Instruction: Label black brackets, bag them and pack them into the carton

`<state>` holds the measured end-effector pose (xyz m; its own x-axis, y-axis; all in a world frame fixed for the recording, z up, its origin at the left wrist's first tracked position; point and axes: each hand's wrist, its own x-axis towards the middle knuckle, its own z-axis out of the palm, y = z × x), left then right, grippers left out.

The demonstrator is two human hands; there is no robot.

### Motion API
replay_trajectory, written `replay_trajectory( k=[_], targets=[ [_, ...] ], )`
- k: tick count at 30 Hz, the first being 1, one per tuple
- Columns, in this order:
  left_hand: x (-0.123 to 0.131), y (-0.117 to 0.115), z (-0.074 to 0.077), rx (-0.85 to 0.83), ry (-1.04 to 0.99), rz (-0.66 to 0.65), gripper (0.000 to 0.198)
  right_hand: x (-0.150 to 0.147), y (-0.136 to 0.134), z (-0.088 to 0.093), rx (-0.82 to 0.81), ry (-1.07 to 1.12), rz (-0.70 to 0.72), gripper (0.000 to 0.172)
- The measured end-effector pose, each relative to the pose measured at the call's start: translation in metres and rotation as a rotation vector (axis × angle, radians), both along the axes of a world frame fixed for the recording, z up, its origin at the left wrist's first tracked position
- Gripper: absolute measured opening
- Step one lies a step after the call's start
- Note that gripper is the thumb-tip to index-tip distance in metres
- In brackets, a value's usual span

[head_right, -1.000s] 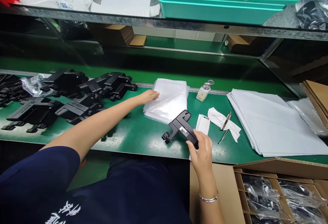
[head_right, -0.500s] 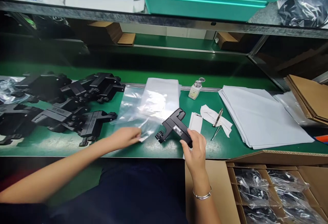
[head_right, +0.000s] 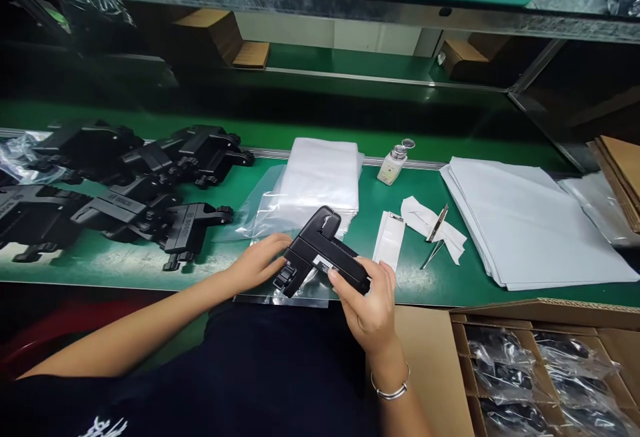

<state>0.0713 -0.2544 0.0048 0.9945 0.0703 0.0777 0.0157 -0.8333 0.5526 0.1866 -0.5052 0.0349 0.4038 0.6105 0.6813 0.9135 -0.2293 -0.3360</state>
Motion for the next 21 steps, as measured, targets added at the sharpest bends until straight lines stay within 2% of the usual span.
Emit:
replay_trajectory(
  k=[1,3,5,6,8,11,14,18,21],
  targets=[
    [-0.006,0.000,-0.006,0.046,0.034,-0.051,0.034,0.000,-0.001,0.001,0.001,-0.011,-0.014,0.043],
    [-0.017,-0.004,-0.019,0.107,0.080,-0.235,0.040,0.000,-0.003,0.001,0.006,-0.005,-0.030,0.041],
    [-0.021,-0.008,-0.030,0.139,0.098,-0.437,0.047,0.000,-0.003,0.000,0.045,0.087,-0.035,0.039],
    [-0.019,-0.010,-0.035,0.157,0.102,-0.494,0.051,0.000,-0.002,-0.002,0.078,0.173,-0.051,0.038],
    [-0.007,-0.009,-0.041,0.217,0.119,-0.474,0.055,0.000,-0.001,-0.004,0.152,0.391,-0.114,0.034],
    [0.021,-0.006,-0.042,0.316,0.159,-0.312,0.056,0.002,0.002,-0.003,0.235,0.694,-0.185,0.029],
    [0.031,-0.011,-0.040,0.343,0.146,-0.254,0.060,0.004,0.001,0.002,0.272,0.855,-0.181,0.030],
    [0.002,-0.026,-0.042,0.335,0.116,-0.304,0.064,0.007,-0.004,0.007,0.303,0.937,-0.195,0.032],
    [-0.023,-0.029,-0.044,0.333,0.137,-0.350,0.066,0.010,-0.007,0.003,0.319,0.987,-0.198,0.033]
  ],
)
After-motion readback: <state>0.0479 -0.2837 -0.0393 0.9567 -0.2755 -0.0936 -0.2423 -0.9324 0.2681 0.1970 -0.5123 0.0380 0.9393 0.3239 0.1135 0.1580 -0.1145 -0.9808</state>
